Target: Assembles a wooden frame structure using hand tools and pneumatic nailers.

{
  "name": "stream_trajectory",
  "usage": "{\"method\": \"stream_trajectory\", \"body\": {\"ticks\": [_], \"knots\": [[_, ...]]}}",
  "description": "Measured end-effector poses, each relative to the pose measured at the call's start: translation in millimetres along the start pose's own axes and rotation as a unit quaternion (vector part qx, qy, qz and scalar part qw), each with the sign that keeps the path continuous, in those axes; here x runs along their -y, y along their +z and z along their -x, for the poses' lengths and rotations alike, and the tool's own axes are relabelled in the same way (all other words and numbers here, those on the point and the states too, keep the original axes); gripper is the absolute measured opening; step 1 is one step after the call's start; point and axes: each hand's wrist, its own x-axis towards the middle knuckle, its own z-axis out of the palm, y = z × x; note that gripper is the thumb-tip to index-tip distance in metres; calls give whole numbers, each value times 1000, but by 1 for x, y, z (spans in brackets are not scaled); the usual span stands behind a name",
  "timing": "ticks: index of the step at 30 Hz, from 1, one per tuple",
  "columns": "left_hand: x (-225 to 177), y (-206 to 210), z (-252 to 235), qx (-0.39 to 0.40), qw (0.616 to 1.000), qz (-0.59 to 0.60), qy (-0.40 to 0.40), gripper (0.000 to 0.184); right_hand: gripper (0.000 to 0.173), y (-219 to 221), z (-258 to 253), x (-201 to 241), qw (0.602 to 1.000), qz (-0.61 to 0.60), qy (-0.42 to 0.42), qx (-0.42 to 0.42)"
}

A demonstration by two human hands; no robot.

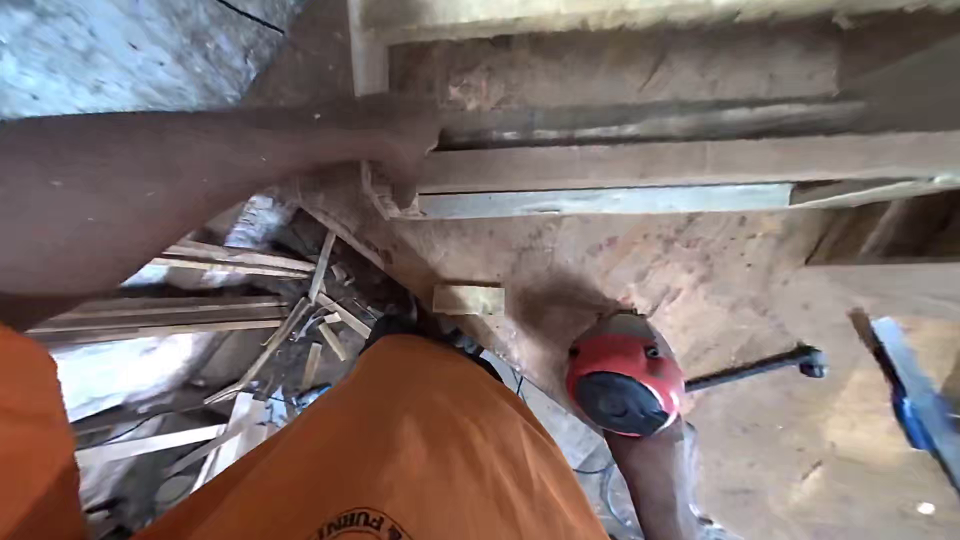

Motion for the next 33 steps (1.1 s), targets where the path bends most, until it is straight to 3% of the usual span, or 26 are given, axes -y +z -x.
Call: {"method": "stream_trajectory", "body": {"ticks": [3, 9, 13, 19, 28, 30, 33], "knots": [[-30, -28, 11, 79, 997, 7, -14, 34, 56, 4, 1, 3, 999, -10, 17, 32], [-25, -25, 2, 90, 995, 28, -24, 35, 46, -12, -8, -7, 998, -45, 12, 38], [-25, -24, 7, 72, 997, 19, -16, 38, 52, -4, -13, -11, 999, -33, -10, 18], [-21, -6, 23, 8, 1000, 12, 4, 42, 52, 16, -40, 21, 996, -16, 75, 48], [-17, -14, 20, 24, 999, -8, 37, 46, 65, 12, -85, 29, 992, -37, 117, -11], [-19, -14, 22, 47, 999, 4, 26, 46, 62, 6, -74, 52, 994, -36, 86, -62], [-22, -22, 14, 84, 996, -30, -4, 44, 48, 11, -60, 103, 990, -58, -63, -109]]}}
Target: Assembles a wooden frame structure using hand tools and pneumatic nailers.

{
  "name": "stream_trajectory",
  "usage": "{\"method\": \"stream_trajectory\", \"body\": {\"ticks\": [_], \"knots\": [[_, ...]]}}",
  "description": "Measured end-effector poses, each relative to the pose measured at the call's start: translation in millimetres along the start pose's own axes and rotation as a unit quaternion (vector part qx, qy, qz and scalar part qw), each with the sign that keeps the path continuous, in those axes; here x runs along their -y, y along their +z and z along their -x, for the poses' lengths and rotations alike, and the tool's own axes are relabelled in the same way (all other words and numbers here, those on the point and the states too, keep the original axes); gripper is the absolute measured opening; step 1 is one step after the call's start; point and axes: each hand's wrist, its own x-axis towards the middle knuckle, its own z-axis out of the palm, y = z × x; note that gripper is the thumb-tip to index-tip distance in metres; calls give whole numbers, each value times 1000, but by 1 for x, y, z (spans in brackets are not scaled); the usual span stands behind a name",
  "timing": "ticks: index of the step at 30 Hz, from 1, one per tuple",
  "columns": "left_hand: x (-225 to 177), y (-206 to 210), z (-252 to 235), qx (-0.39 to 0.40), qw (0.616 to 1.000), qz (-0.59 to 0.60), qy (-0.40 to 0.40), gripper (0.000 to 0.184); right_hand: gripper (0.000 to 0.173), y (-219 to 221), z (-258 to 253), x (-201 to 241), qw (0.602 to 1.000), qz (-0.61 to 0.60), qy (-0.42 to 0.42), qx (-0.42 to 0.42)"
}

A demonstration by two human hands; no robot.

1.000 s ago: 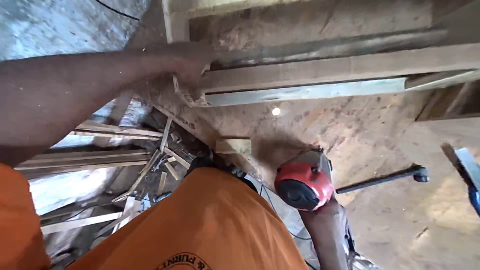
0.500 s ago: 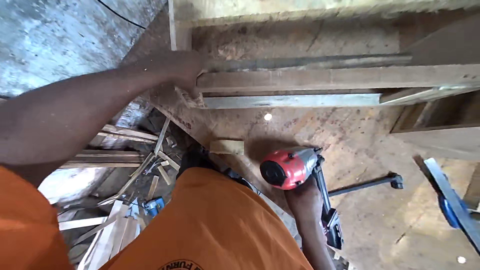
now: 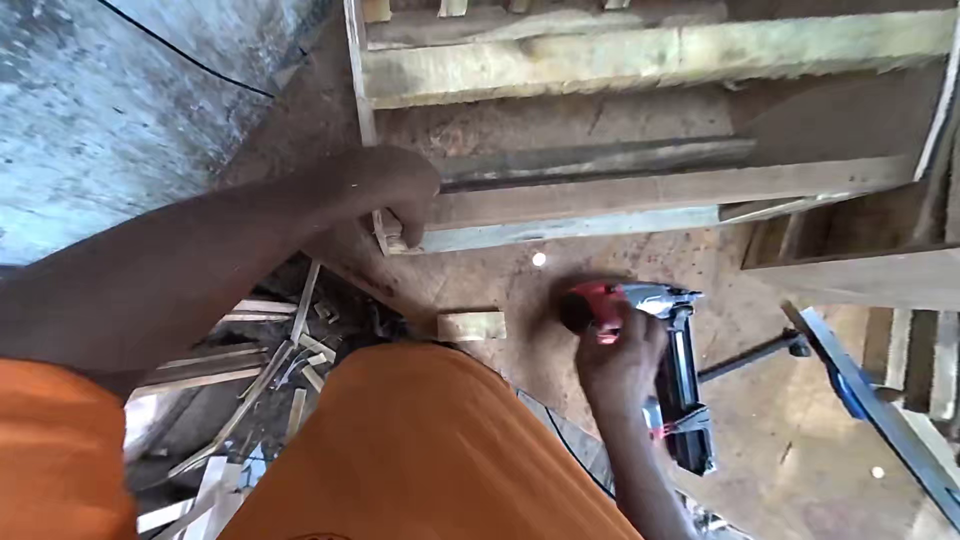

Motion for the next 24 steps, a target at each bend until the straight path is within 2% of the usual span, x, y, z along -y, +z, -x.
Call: {"method": "stream_trajectory", "body": {"ticks": [2, 4, 6, 8, 10, 12, 14, 16, 17, 18, 19, 21, 23, 24], "knots": [[1, 2, -18, 10, 998, -59, -22, 52, 46, 27, 2, 21, 992, -30, -89, 79], [15, 19, -55, -10, 993, -118, -24, 61, 58, 58, 5, 35, 971, -24, -162, 174], [27, 22, -70, 7, 992, -126, -12, 65, 69, 88, 4, 40, 952, 7, -216, 215], [36, 25, -67, 14, 995, -101, 6, 66, 69, 106, 1, 45, 950, 37, -215, 224], [31, 23, -52, -13, 996, -90, 16, 68, 66, 110, -2, 46, 957, 20, -202, 207], [11, 10, -11, -48, 998, -46, 17, 66, 66, 103, -2, 44, 965, -45, -168, 197], [0, 10, 22, -146, 988, 5, 46, 60, 65, 91, -3, 43, 962, -159, -113, 190], [-4, 27, 45, -288, 943, 134, 95, 38, 62, 76, -1, 44, 938, -278, -80, 191], [-8, 42, 52, -352, 902, 218, 121, 30, 61, 70, 0, 45, 921, -331, -69, 193], [-15, 58, 56, -379, 863, 303, 141, 28, 60, 65, 2, 47, 904, -378, -63, 190], [-25, 74, 59, -365, 836, 379, 153, 31, 59, 62, 4, 50, 890, -413, -61, 183], [-45, 101, 60, -274, 815, 485, 157, 52, 59, 60, 5, 59, 884, -431, -77, 161], [-66, 120, 55, -246, 796, 536, 137, 67, 62, 62, 3, 72, 905, -390, -100, 134], [-74, 127, 51, -257, 785, 550, 122, 67, 65, 64, 2, 77, 916, -365, -108, 126]]}}
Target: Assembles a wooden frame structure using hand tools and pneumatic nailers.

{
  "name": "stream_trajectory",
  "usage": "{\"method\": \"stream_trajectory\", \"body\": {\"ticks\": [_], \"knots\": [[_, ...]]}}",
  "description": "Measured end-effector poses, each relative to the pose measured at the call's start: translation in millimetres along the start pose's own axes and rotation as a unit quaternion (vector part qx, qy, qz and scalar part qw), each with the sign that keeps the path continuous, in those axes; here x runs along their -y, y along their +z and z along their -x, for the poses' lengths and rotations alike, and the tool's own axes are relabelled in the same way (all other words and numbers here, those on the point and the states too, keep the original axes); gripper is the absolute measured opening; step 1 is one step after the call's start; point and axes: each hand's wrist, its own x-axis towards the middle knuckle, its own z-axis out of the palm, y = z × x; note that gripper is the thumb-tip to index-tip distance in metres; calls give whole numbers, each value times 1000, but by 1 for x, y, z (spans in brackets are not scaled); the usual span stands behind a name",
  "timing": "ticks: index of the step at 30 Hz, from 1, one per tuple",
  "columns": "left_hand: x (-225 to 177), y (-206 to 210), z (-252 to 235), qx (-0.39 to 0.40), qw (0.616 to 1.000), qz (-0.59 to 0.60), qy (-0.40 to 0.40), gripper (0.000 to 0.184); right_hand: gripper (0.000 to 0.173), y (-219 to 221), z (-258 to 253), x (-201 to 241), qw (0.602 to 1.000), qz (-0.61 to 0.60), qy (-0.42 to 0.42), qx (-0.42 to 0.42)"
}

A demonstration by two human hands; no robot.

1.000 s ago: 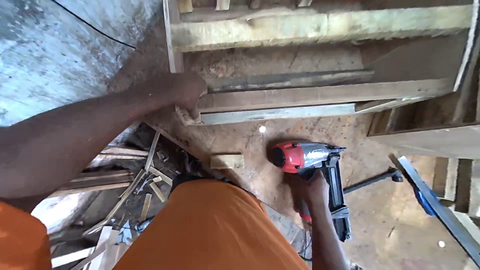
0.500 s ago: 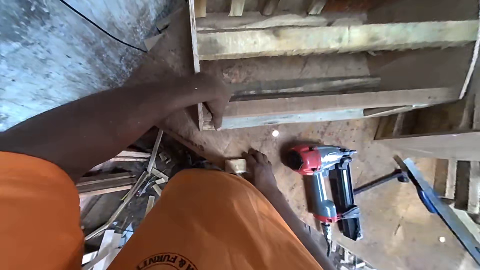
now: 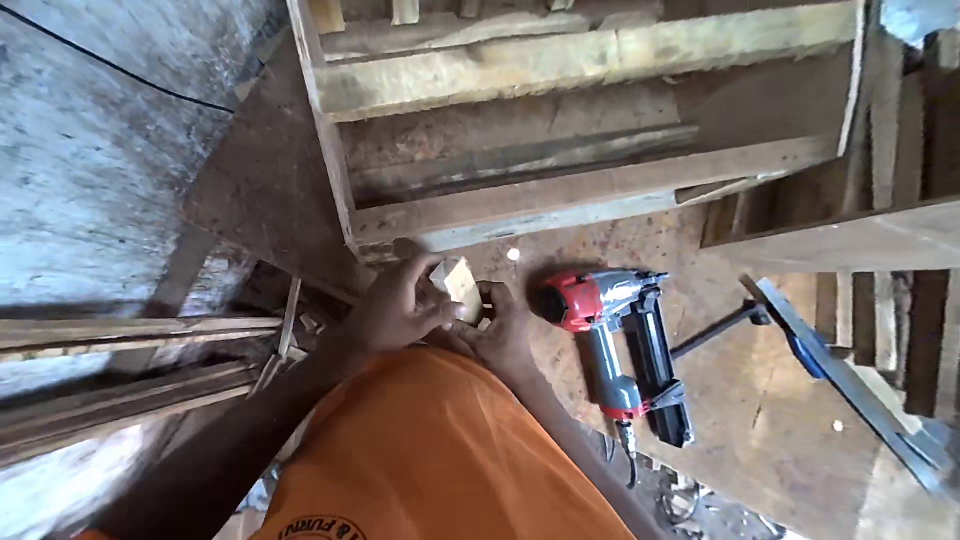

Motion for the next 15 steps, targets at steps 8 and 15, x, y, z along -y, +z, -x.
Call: {"method": "stream_trajectory", "body": {"ticks": [8, 15], "knots": [[31, 9, 5, -28, 997, -49, 55, 37, 28, 6, -22, -1, 991, -12, -29, 128], [54, 0, 34, -176, 984, 9, -23, 34, 37, 35, -65, -8, 998, -20, -58, 20]]}}
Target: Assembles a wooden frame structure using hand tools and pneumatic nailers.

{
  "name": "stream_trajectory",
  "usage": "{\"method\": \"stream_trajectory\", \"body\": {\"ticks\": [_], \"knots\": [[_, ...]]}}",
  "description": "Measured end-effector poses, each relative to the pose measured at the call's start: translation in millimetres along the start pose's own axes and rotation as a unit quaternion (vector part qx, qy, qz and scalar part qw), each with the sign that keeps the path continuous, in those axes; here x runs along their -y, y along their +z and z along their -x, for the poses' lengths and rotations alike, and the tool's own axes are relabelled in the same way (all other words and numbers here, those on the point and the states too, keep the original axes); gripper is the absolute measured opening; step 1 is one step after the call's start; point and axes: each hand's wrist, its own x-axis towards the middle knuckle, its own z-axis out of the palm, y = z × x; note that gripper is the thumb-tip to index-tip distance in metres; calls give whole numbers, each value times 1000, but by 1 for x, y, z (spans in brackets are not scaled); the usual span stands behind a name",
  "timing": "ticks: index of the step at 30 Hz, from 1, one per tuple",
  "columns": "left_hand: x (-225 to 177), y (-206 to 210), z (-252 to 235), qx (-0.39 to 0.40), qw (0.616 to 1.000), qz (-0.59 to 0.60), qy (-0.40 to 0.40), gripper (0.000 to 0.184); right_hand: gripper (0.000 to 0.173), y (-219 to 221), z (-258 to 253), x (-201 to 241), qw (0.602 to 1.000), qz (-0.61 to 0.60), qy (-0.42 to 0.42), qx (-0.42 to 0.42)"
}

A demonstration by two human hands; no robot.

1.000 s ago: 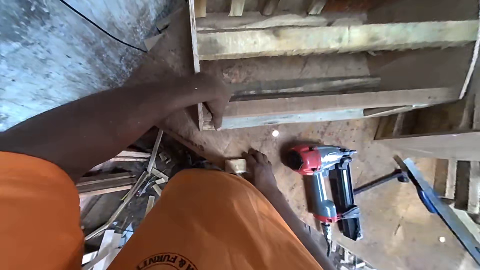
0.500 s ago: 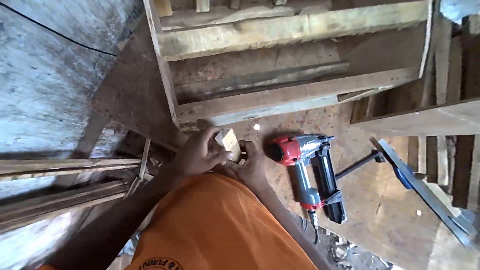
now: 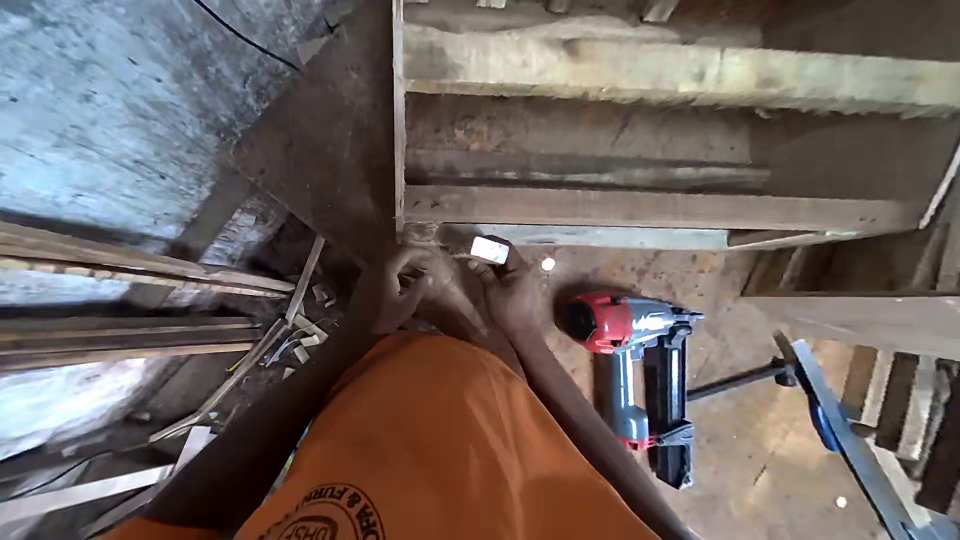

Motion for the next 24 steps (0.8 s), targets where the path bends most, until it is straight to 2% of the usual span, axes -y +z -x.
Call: {"method": "stream_trajectory", "body": {"ticks": [4, 6, 9, 11, 14, 17, 19, 22, 24], "knots": [[6, -13, 5, -6, 996, -89, 9, 27, 32, 18, -21, -7, 998, -8, -60, 2], [9, -12, 0, 26, 993, -116, -6, 26, 31, 21, -25, -7, 999, 10, -47, 3], [23, 2, -17, 112, 984, -111, -83, 32, 30, 26, -26, -13, 999, 25, -44, 2], [41, 17, -32, 135, 981, -113, -81, 35, 30, 32, -26, -17, 998, 21, -58, -15], [53, 38, -43, 103, 986, -4, -133, 35, 33, 40, -25, -22, 997, -7, -81, -4], [54, 50, -43, 62, 955, 199, -210, 35, 31, 19, -32, -6, 993, 47, -43, 98], [52, 50, -39, 62, 940, 261, -212, 35, 28, -4, -34, 5, 980, 89, -7, 175], [51, 49, -42, 76, 933, 296, -190, 35, 30, -17, -25, 3, 987, 94, 7, 133], [47, 52, -47, 50, 934, 292, -201, 35, 31, -16, -20, 0, 992, 84, 13, 90]]}}
